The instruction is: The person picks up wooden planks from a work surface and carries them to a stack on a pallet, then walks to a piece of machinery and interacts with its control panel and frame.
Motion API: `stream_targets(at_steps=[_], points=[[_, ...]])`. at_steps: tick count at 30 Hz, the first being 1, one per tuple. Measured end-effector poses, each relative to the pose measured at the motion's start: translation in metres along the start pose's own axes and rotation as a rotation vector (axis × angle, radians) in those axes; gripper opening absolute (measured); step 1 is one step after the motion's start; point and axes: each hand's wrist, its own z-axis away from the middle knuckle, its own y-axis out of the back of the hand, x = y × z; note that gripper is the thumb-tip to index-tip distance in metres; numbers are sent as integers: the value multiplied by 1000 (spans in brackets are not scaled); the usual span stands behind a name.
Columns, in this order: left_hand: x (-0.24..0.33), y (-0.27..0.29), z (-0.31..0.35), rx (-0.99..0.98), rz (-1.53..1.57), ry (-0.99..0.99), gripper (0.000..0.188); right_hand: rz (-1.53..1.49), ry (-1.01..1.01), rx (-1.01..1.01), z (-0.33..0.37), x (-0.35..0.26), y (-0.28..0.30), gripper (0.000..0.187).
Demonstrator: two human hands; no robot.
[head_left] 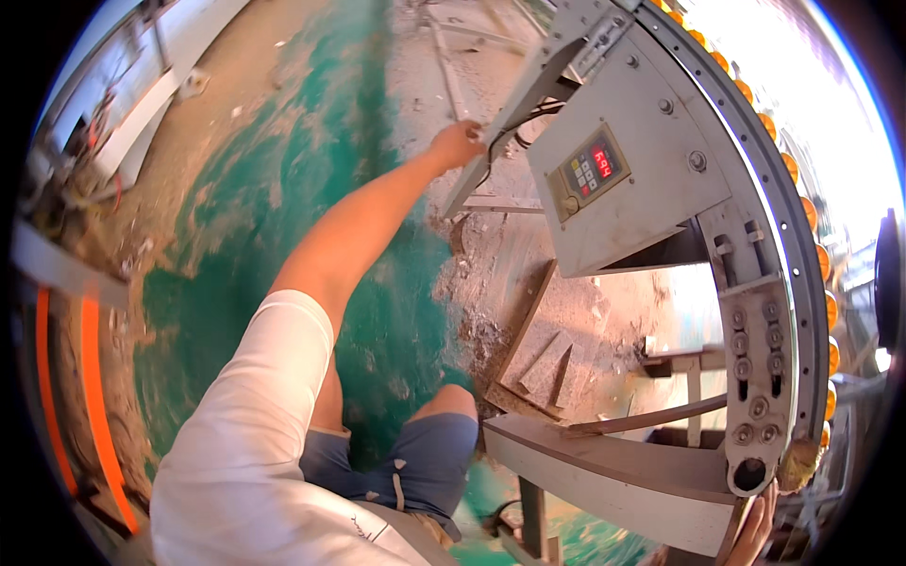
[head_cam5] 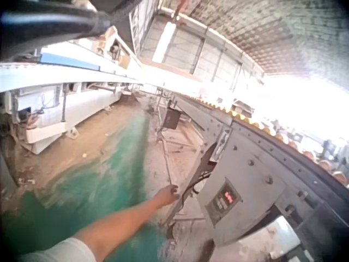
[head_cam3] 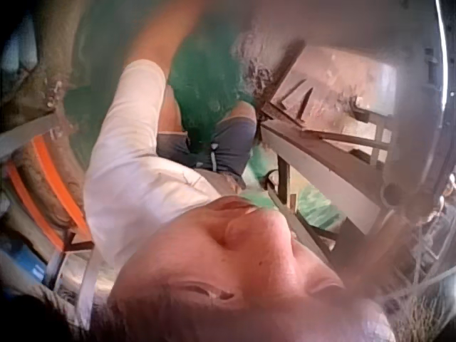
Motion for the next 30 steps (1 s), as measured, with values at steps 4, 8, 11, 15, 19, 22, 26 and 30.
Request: stream_targets(at_steps=[4, 8, 11, 15, 19, 22, 26, 30], points=[[20, -2, -79, 1, 217, -8, 103, 0, -72, 104, -2, 47, -4, 49], [21, -3, -123, -152, 241, -281, 85, 30, -80, 192, 1, 93, -9, 49], [28, -11, -135, -149, 217, -172, 73, 45, -98, 238, 11, 125, -19, 49], [22, -19, -143, -161, 236, -187, 68, 90, -112, 275, 24, 152, -23, 49], [20, -14, -145, -215, 291, -171, 71, 138, -107, 301, 31, 167, -23, 50], [31, -15, -135, -236, 349, -177, 71, 170, -115, 296, 42, 178, -27, 50], [27, -13, -139, -342, 380, -170, 73, 268, -116, 267, 48, 194, -17, 51], [13, -6, -153, -405, 441, -183, 77, -41, -152, 367, 37, 180, -27, 54]])
